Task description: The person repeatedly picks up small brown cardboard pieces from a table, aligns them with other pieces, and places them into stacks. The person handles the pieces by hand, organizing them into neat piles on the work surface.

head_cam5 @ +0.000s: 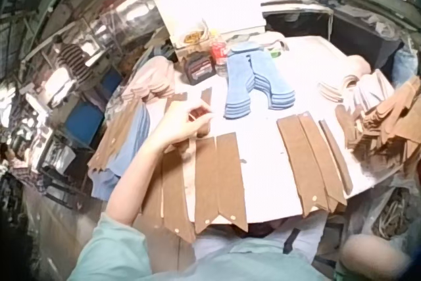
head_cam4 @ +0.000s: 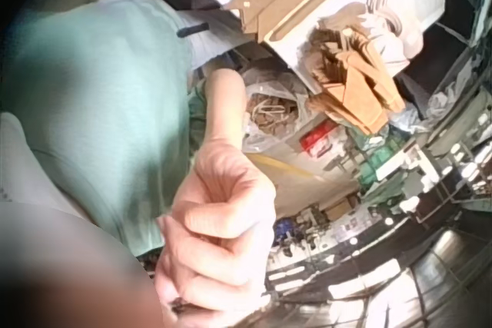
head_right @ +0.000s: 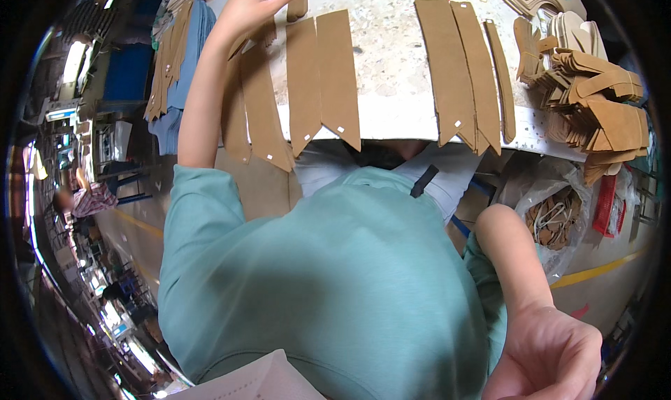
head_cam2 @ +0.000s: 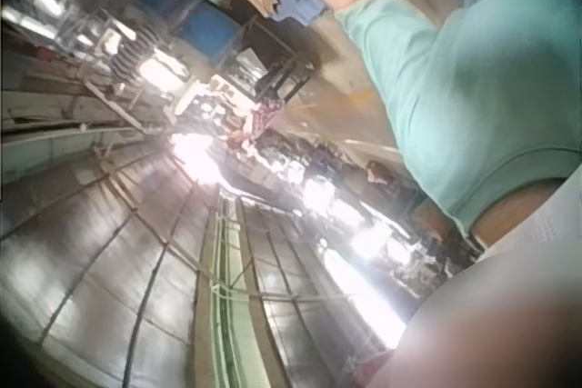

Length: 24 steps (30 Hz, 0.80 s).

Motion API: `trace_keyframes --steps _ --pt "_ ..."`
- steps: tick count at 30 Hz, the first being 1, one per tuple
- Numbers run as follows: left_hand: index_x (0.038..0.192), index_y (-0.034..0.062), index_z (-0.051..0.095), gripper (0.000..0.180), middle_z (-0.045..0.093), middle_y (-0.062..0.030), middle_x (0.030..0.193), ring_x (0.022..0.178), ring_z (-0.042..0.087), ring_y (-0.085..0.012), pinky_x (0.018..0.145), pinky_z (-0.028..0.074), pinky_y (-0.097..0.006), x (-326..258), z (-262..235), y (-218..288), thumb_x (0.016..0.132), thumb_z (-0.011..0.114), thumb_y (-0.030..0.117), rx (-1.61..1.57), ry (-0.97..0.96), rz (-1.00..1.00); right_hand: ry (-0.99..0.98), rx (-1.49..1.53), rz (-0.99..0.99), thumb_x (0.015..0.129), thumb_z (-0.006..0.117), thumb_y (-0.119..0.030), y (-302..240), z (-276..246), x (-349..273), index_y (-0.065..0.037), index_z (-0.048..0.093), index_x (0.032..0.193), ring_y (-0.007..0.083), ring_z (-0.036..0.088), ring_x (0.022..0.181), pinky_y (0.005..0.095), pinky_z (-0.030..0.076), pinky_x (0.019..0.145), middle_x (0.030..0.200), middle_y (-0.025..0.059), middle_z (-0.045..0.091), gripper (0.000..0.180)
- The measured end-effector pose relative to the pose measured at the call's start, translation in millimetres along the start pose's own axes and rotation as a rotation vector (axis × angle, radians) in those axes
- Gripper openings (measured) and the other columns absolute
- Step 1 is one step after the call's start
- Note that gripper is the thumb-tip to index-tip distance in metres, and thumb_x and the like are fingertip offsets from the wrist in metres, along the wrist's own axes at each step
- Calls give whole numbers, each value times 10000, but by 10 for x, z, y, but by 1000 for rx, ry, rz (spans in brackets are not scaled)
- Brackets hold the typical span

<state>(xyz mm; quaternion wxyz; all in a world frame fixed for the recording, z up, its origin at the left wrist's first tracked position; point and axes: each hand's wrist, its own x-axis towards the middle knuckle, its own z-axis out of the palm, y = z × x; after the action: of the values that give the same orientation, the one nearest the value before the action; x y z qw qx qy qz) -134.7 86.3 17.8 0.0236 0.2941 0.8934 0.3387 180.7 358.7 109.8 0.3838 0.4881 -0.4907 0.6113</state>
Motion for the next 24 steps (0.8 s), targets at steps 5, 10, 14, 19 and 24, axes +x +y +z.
trace_keyframes --steps 5,10,14,19,24 --pt "1003 42 697 237 693 -103 752 689 669 -180 661 534 -317 94 226 -248 868 688 236 128 -97 197 3 -225 152 921 572 -86 -97 250 73 -139 530 968 42 518 682 215 398 598 837 -73 488 82" --pt "1022 27 682 349 703 -141 804 742 684 -218 690 540 -342 237 523 -462 802 758 287 165 -268 177 33 -286 165 951 571 -129 -87 315 107 -146 536 991 52 530 735 216 403 599 866 -69 483 56" --pt "1036 19 659 419 693 -139 784 669 676 -216 630 539 -338 288 661 -538 751 809 287 367 -134 451 46 -117 62 932 594 -250 -15 203 89 -195 586 934 42 526 723 202 382 604 820 -100 507 56" --pt "1003 5 650 426 680 -131 819 737 663 -205 653 536 -341 406 510 -357 738 825 289 75 -553 -121 322 -379 109 857 662 -194 401 206 -337 -151 625 936 58 546 703 208 420 621 843 -26 579 98" --pt "1032 35 658 303 675 -51 900 814 605 -102 684 501 -259 314 176 -54 839 775 237 -200 -425 158 -62 -787 1014 840 698 -32 1268 345 -1038 -109 481 1398 137 608 964 265 523 766 1102 103 618 603"
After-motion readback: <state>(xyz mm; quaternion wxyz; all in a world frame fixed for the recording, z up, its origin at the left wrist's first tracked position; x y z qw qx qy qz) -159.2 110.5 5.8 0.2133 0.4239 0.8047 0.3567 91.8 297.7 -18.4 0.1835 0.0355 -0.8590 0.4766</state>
